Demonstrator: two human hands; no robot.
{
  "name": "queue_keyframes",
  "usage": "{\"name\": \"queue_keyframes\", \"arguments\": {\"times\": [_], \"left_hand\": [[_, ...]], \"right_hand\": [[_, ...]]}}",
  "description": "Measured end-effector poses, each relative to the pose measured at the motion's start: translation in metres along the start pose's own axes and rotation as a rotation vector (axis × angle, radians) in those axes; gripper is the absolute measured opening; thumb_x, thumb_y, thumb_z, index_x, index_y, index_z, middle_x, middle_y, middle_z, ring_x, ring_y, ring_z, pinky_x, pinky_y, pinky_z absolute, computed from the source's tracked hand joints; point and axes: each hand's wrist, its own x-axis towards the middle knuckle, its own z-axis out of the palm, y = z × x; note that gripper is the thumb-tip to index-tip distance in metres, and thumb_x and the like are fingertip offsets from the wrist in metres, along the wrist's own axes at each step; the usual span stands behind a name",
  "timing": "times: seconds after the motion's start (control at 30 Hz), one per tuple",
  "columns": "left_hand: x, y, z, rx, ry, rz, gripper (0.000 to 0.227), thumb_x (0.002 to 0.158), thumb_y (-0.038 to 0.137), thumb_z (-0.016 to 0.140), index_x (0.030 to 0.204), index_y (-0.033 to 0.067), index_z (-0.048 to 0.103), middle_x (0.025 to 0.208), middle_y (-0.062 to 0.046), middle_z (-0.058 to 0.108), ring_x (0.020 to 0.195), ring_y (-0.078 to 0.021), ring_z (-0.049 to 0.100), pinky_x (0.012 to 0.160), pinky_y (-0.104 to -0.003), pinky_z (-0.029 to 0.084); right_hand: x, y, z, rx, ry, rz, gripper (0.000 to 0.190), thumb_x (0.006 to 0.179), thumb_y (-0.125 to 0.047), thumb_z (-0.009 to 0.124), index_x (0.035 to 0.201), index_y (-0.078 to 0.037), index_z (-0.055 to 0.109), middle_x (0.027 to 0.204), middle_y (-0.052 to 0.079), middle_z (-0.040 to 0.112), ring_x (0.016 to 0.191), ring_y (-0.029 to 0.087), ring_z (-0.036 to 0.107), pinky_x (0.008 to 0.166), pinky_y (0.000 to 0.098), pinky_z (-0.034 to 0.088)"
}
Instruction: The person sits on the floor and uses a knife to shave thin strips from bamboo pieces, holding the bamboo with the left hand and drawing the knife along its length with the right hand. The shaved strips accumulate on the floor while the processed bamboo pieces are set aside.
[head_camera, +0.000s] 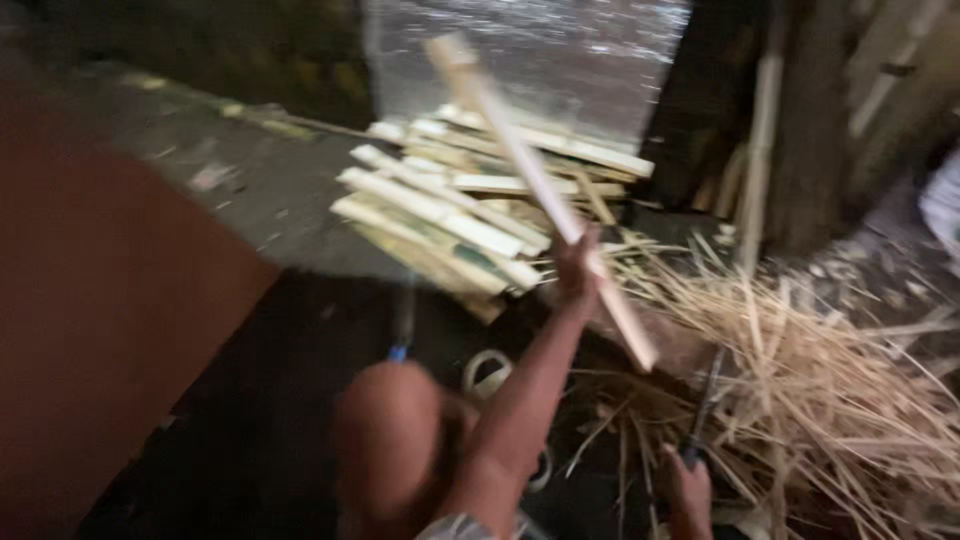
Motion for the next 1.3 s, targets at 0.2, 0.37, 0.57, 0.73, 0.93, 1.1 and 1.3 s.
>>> {"name": "queue_keyframes", "arguments": {"times": [0.2, 0.37, 0.57, 0.73, 0.93, 1.1, 1.3], "left_hand": [[-0.102, 0.021, 0.069, 0.108, -0.201, 0.124, 0.031, 0.102, 0.034, 0.067, 0.105, 0.0032, 0.060, 0.086, -0.008, 0.066, 0.077, -0.0161, 0.067, 0.071, -0.039, 0.058], [-0.130, 0.023, 0.064, 0.272, -0.377, 0.277, 0.031, 0.103, 0.029, 0.064, 0.119, 0.0038, 0.055, 0.100, -0.009, 0.064, 0.091, -0.0187, 0.065, 0.082, -0.041, 0.058], [-0.109, 0.129, 0.071, 0.033, -0.481, 0.571, 0.041, 0.106, 0.023, 0.054, 0.142, 0.0055, 0.044, 0.121, -0.011, 0.060, 0.110, -0.0238, 0.063, 0.100, -0.043, 0.057], [-0.114, 0.182, 0.071, 0.334, -0.370, 0.863, 0.030, 0.113, 0.032, 0.038, 0.102, 0.0110, 0.057, 0.098, -0.007, 0.058, 0.092, -0.0192, 0.056, 0.089, -0.039, 0.049], [-0.196, 0.216, 0.084, 0.219, -0.449, 0.726, 0.035, 0.090, 0.023, 0.049, 0.118, 0.0021, 0.050, 0.110, -0.010, 0.046, 0.097, -0.0207, 0.044, 0.095, -0.036, 0.041], [-0.227, 0.216, 0.086, 0.157, -0.411, 0.741, 0.037, 0.084, 0.019, 0.050, 0.118, 0.0052, 0.043, 0.108, -0.010, 0.042, 0.097, -0.0203, 0.041, 0.093, -0.037, 0.040], [-0.229, 0.218, 0.084, 0.091, -0.415, 0.741, 0.031, 0.084, 0.015, 0.050, 0.112, 0.0089, 0.038, 0.107, -0.010, 0.040, 0.095, -0.0187, 0.041, 0.086, -0.037, 0.039]], "right_hand": [[-0.032, -0.010, 0.010, -0.125, 0.041, -0.344, 0.031, 0.102, -0.032, 0.065, 0.101, -0.002, 0.056, 0.075, 0.008, 0.051, 0.063, 0.023, 0.052, 0.058, 0.0448, 0.043], [-0.087, -0.039, 0.019, -0.199, -0.052, -0.512, 0.035, 0.100, -0.034, 0.061, 0.121, -0.005, 0.060, 0.088, 0.006, 0.061, 0.073, 0.020, 0.058, 0.061, 0.0435, 0.048], [-0.137, -0.088, 0.007, -0.535, 0.018, -0.651, 0.035, 0.105, -0.033, 0.056, 0.127, -0.005, 0.058, 0.085, 0.023, 0.068, 0.074, 0.038, 0.066, 0.063, 0.0502, 0.049], [-0.196, -0.095, 0.006, -0.537, 0.041, -0.918, 0.037, 0.093, -0.018, 0.061, 0.127, -0.005, 0.054, 0.080, 0.025, 0.067, 0.074, 0.046, 0.066, 0.058, 0.0524, 0.047], [-0.286, -0.126, 0.021, -0.498, -0.043, -0.691, 0.032, 0.096, -0.022, 0.063, 0.123, -0.008, 0.053, 0.075, 0.026, 0.069, 0.074, 0.047, 0.069, 0.058, 0.0520, 0.050], [-0.340, -0.141, 0.032, -0.398, -0.082, -0.808, 0.028, 0.090, -0.020, 0.068, 0.111, -0.006, 0.056, 0.073, 0.026, 0.070, 0.075, 0.045, 0.071, 0.057, 0.0503, 0.051], [-0.344, -0.144, 0.027, -0.348, -0.105, -0.834, 0.033, 0.088, -0.016, 0.068, 0.116, -0.005, 0.056, 0.071, 0.025, 0.069, 0.072, 0.047, 0.070, 0.054, 0.0497, 0.052]]}}
